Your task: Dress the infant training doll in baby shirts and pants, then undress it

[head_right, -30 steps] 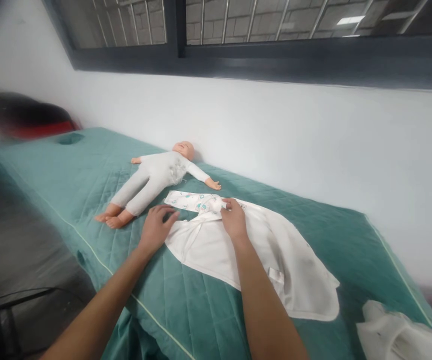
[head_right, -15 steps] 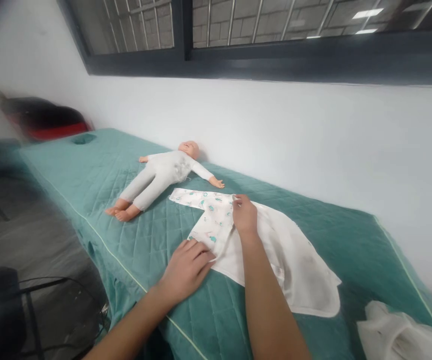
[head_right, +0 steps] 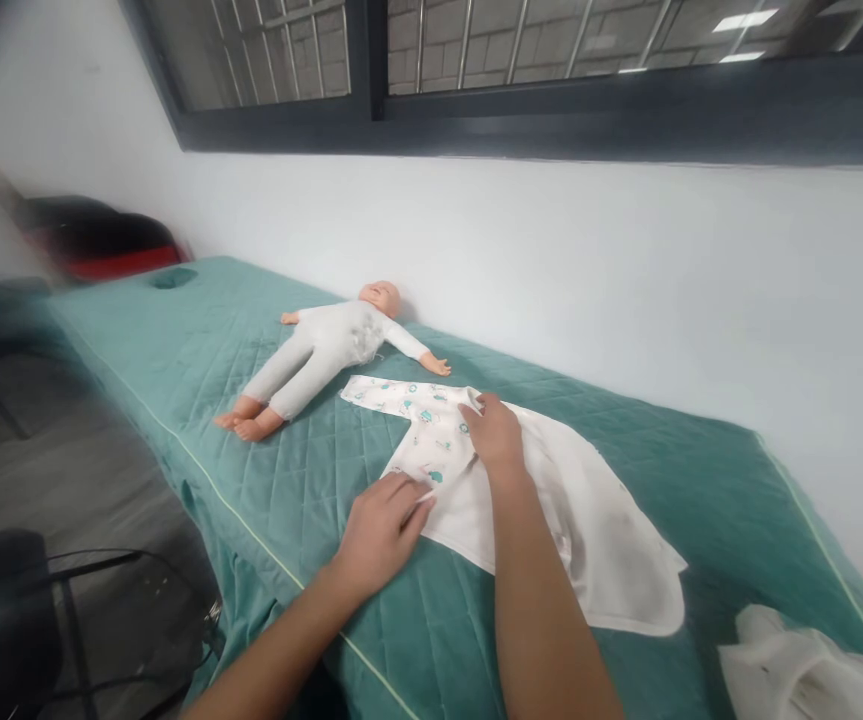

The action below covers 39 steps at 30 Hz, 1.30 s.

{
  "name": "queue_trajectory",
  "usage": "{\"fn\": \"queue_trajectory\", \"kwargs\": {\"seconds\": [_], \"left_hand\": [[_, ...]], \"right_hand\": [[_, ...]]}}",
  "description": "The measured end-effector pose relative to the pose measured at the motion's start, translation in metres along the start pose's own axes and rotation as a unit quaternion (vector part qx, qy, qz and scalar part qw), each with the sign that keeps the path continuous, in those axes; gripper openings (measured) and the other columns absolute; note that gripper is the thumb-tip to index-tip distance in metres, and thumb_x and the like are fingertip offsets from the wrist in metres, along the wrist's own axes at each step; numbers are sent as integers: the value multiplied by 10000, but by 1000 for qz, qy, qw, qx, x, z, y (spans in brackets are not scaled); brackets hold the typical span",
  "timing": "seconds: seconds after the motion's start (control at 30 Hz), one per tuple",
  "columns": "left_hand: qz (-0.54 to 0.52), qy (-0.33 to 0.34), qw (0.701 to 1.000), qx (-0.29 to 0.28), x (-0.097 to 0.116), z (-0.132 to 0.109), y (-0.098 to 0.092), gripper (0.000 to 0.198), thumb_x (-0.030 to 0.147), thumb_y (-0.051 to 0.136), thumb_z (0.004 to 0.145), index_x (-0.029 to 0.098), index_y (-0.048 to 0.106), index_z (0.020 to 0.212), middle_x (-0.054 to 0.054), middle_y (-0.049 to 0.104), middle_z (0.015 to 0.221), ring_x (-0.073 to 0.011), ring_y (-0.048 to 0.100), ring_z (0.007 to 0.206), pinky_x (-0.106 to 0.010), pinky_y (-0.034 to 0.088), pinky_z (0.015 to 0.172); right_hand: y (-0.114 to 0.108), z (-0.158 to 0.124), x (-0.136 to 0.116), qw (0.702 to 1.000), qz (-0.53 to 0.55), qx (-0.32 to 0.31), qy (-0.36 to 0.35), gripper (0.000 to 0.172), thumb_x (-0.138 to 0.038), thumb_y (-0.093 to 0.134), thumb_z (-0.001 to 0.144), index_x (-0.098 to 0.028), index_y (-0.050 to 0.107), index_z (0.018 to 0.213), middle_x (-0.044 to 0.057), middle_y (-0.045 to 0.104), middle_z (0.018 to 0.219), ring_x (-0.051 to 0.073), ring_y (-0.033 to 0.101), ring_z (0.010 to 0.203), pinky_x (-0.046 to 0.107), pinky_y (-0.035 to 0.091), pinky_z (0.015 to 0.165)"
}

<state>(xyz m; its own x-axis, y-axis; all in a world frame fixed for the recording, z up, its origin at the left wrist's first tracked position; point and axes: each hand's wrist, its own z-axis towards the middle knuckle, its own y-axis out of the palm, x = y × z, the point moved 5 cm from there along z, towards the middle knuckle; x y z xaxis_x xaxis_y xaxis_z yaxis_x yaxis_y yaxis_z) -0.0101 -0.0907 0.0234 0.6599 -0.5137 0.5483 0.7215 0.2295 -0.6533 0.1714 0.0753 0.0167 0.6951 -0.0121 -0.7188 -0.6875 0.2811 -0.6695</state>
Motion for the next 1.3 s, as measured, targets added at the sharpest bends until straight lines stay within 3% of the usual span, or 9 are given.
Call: {"fn": "queue_trajectory", "kwargs": {"seconds": [0.1, 0.2, 0.33, 0.57, 0.83, 1.0, 1.13, 1.2, 1.3], "left_hand": [[-135, -134, 980, 65, -23, -2, -8, 228, 333, 463, 978, 207, 648, 933, -23, 652, 838, -156, 588, 765, -290, 473, 705], [-207, -242, 922, 222, -43, -10, -22, 253, 378, 425, 993, 203, 606, 1015, -31, 638, 938, -156, 598, 859, -285, 489, 765], [-134, -226, 889, 375, -42, -22, -36, 299, 317, 465, 977, 212, 480, 1256, -117, 444, 1394, -218, 439, 1306, -408, 376, 1091], [-34, -36, 981, 185, -17, -8, -16, 297, 103, 450, 923, 214, 528, 1187, -113, 578, 1230, -230, 529, 1192, -450, 450, 1022], [44, -32, 994, 89, -20, -4, 0, 283, 38, 468, 852, 197, 579, 1057, -78, 660, 1022, -242, 598, 1021, -432, 501, 886], [39, -10, 995, 95, -19, -5, 1, 294, 17, 461, 843, 202, 581, 1037, -66, 661, 1014, -236, 593, 1003, -422, 500, 876], [37, 14, 995, 91, -17, -5, 1, 297, 9, 459, 846, 206, 588, 1027, -56, 664, 1031, -228, 582, 1025, -420, 492, 898], [34, 20, 995, 92, -16, -6, 1, 296, 9, 459, 848, 207, 591, 1024, -51, 665, 1033, -223, 579, 1030, -417, 490, 904], [26, 17, 995, 96, -17, -8, 0, 284, 15, 464, 853, 209, 595, 1015, -45, 667, 1038, -217, 575, 1037, -411, 490, 914]], "right_hand": [[-1, -4, -5, 999, 34, -20, 22, 357, -395, 690, 752, -179, 656, 1034, 105, 697, 939, 287, 648, 975, 431, 479, 892], [7, -9, -20, 981, 179, -80, 11, 444, -512, 583, 849, -240, 580, 1199, 71, 718, 1031, 229, 683, 967, 375, 540, 835], [23, -15, -32, 929, 342, -141, -17, 460, -511, 602, 844, -252, 530, 1218, 72, 712, 1123, 201, 695, 1000, 366, 562, 860], [39, -18, -27, 971, 188, -113, -99, 347, -362, 573, 833, -200, 608, 1138, 98, 680, 1168, 234, 636, 1084, 439, 504, 961], [40, -44, -47, 974, 53, -100, -194, 464, -294, 629, 824, -172, 602, 1271, 144, 437, 1496, 307, 330, 1405, 500, 232, 1175], [-38, -46, -18, 974, -19, -36, -224, 456, -389, 535, 898, -247, 541, 1332, 84, 536, 1415, 254, 445, 1334, 458, 312, 1143], [-141, -34, 65, 992, -108, 63, -19, 370, -385, 505, 881, -177, 615, 1167, 140, 656, 1219, 265, 625, 1061, 410, 463, 933], [-171, -35, 104, 976, -196, -3, 92, 288, -410, 537, 837, -167, 662, 926, 143, 715, 972, 274, 643, 872, 382, 469, 760], [-182, -46, 124, 964, -208, -132, 102, 279, -415, 569, 795, -175, 637, 669, 114, 705, 749, 224, 604, 711, 320, 403, 624]]}}
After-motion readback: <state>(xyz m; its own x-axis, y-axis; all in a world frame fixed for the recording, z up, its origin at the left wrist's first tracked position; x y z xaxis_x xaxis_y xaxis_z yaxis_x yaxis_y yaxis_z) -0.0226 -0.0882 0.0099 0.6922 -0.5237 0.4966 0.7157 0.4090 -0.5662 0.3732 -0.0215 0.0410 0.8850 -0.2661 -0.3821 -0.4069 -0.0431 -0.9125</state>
